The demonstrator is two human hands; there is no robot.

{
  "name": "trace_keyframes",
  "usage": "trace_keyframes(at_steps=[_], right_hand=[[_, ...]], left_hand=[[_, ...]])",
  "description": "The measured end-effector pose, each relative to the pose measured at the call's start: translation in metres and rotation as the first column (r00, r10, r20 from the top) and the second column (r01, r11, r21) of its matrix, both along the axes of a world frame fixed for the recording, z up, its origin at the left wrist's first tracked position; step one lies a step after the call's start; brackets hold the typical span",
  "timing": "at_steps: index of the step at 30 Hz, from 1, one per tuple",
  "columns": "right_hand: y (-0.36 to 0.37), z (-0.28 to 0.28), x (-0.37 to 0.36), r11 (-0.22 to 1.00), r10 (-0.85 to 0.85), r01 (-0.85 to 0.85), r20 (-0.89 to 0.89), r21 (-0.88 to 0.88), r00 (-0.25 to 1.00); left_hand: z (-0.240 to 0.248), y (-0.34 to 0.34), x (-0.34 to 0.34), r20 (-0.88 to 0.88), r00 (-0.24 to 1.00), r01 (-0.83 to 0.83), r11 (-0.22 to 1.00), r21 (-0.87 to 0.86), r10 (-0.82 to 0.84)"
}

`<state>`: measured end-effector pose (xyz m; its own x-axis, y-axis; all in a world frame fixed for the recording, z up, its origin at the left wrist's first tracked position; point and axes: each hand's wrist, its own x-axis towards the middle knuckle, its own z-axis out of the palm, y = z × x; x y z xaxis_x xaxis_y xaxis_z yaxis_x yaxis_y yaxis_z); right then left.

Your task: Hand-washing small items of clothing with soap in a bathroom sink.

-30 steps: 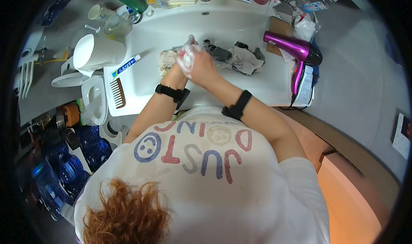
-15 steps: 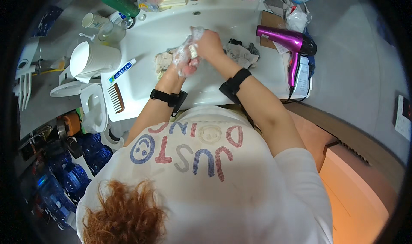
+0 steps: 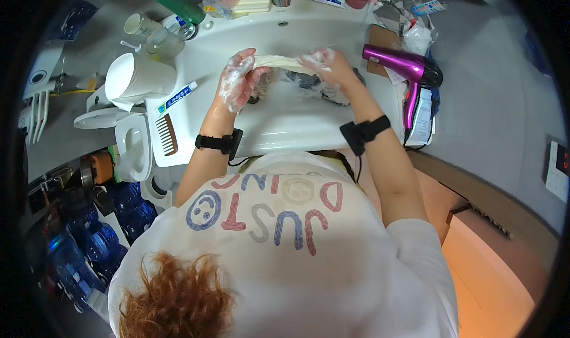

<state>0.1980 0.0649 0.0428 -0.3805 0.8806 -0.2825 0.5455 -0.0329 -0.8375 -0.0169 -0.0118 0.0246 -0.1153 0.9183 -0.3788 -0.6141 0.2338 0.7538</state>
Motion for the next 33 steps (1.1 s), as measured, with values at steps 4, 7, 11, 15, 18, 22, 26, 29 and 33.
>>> trace_keyframes(at_steps=[4,7,11,15,18,22,26,29,33], right_hand=[[-0.003,0.014,0.010,0.983,-0.021,0.011,-0.051,-0.184,0.998],[-0.004,0.001,0.013,0.945,-0.231,0.135,-0.317,-0.297,0.920],[-0.012,-0.017,0.020,0.940,-0.263,0.067,-0.589,-0.333,0.764],[-0.017,-0.009,0.003,0.908,-0.329,0.045,-0.643,-0.417,0.691],[-0.020,0.012,-0.003,0.975,0.036,-0.112,-0.359,-0.193,0.933],[-0.024,0.016,-0.007,0.964,0.034,-0.092,-0.230,-0.249,0.973],[-0.027,-0.013,-0.013,0.898,-0.217,-0.024,-0.490,-0.439,0.844],[-0.027,-0.012,-0.026,0.954,-0.168,0.010,-0.506,-0.301,0.846],[-0.023,-0.009,-0.027,0.936,0.219,-0.263,-0.195,-0.235,0.956]], left_hand=[[-0.001,-0.001,-0.002,-0.076,0.995,-0.060,0.993,0.103,0.068],[0.006,0.002,-0.001,-0.060,0.998,-0.007,0.999,0.046,0.010],[0.020,0.005,0.005,0.004,1.000,-0.027,0.999,-0.048,0.027],[0.018,0.009,0.011,0.248,0.968,-0.048,0.999,0.003,0.046],[0.016,0.011,0.013,0.237,0.963,-0.125,0.992,-0.015,0.125],[0.006,0.012,0.018,0.161,0.976,-0.144,0.989,-0.032,0.147],[-0.011,0.016,0.023,0.179,0.971,-0.148,0.987,-0.059,0.156],[-0.015,0.018,0.021,0.016,0.976,-0.217,0.973,-0.075,0.219],[-0.016,0.019,0.017,0.003,0.970,-0.242,0.967,-0.075,0.243]])
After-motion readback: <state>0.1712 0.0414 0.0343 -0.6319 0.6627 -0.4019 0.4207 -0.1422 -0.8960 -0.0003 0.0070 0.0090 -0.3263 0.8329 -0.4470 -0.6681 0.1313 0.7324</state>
